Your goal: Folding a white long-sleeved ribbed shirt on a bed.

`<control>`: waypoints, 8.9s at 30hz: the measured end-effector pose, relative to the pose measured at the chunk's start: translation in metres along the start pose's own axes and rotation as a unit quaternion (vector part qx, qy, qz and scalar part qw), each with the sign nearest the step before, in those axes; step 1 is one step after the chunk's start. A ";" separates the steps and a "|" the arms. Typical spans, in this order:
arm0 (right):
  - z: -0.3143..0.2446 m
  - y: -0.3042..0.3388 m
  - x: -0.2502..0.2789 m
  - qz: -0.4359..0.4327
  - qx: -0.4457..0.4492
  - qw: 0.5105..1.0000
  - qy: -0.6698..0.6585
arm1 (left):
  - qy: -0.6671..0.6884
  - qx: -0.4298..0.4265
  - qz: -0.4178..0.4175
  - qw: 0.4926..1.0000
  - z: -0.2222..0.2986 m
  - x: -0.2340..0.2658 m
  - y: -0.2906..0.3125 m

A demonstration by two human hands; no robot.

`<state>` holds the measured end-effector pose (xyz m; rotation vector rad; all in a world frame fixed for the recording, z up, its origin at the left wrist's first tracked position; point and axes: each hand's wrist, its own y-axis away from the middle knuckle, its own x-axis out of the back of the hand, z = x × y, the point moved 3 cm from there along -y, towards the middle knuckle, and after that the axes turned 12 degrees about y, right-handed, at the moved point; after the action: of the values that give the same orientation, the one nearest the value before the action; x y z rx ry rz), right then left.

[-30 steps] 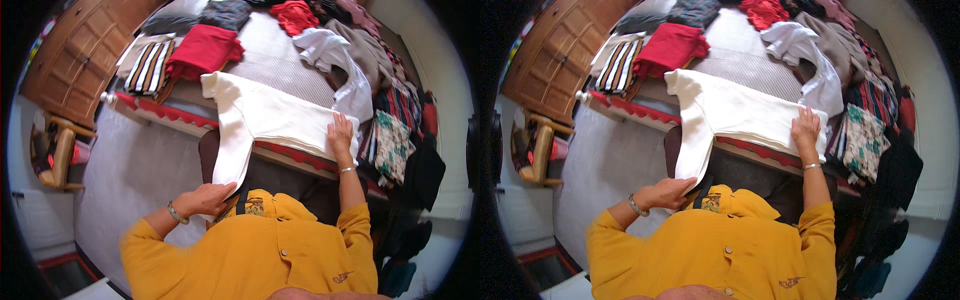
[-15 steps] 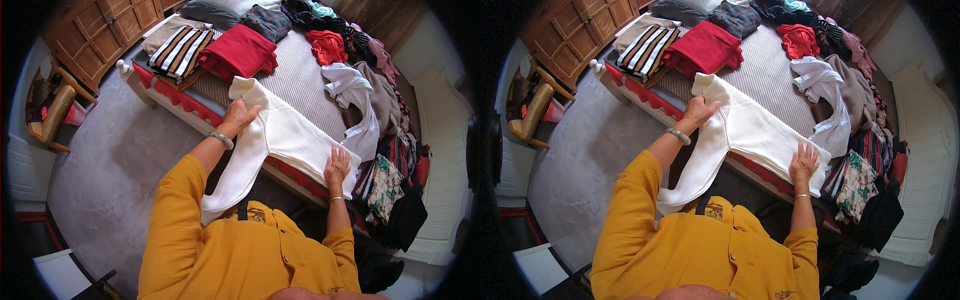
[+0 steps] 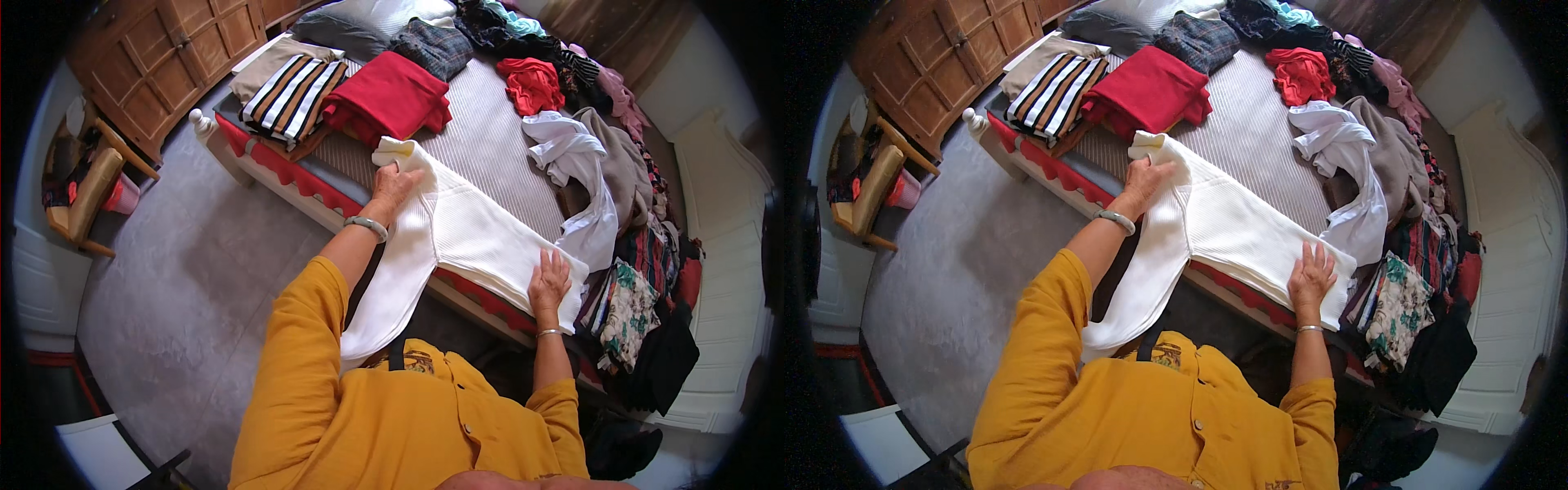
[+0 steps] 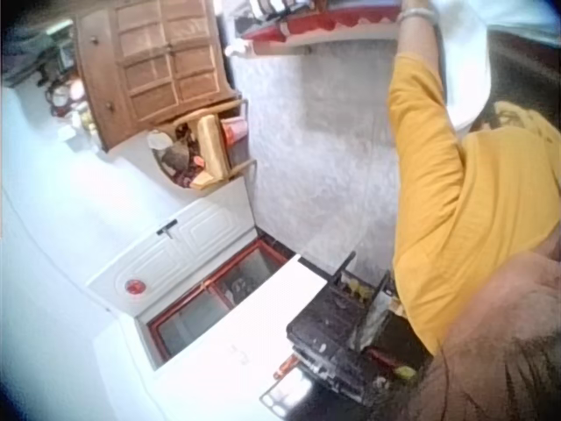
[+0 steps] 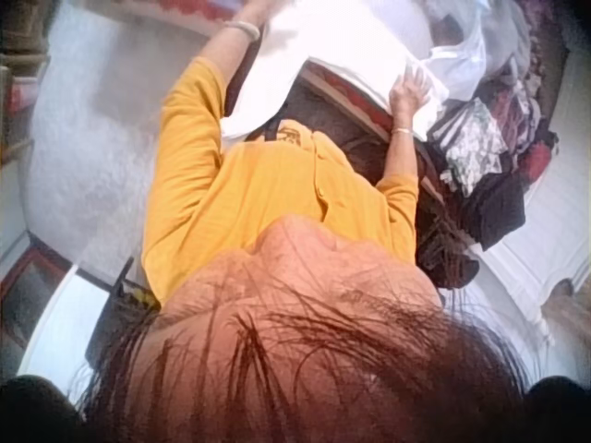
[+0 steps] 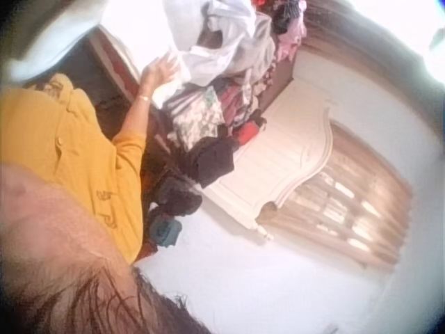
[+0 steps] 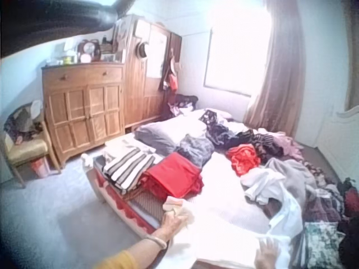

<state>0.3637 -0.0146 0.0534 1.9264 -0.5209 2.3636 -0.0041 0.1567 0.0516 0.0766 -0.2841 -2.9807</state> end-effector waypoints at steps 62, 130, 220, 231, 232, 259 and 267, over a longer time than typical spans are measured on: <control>0.003 0.002 0.004 0.018 -0.018 1.000 -0.014 | -0.514 -0.499 -0.118 0.687 0.095 -0.057 -0.017; -0.198 0.126 0.131 -0.113 0.445 0.735 -0.499 | 0.237 0.308 -0.261 0.884 0.041 0.126 0.277; -0.202 -0.186 0.025 -0.188 -0.092 0.307 -0.928 | -0.494 -0.350 -0.277 0.746 0.002 -0.040 0.092; -0.173 -0.228 0.014 -0.218 -0.161 0.531 -0.803 | -0.468 -0.346 -0.302 0.755 0.017 -0.050 0.082; -0.174 -0.227 0.023 -0.221 -0.161 0.530 -0.803 | -0.449 -0.325 -0.309 0.772 0.020 -0.050 0.076; -0.158 -0.020 0.066 0.076 0.270 0.939 -0.197 | -0.002 -0.030 -0.193 0.981 0.015 -0.049 -0.020; -0.037 0.029 0.045 0.104 0.139 0.973 -0.155 | -0.233 -0.051 -0.127 0.963 0.025 -0.045 0.001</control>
<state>0.3119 -0.0392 0.0838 2.5056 -0.4449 2.3746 0.0385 0.1675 0.0776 -0.6542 -0.1808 -3.2245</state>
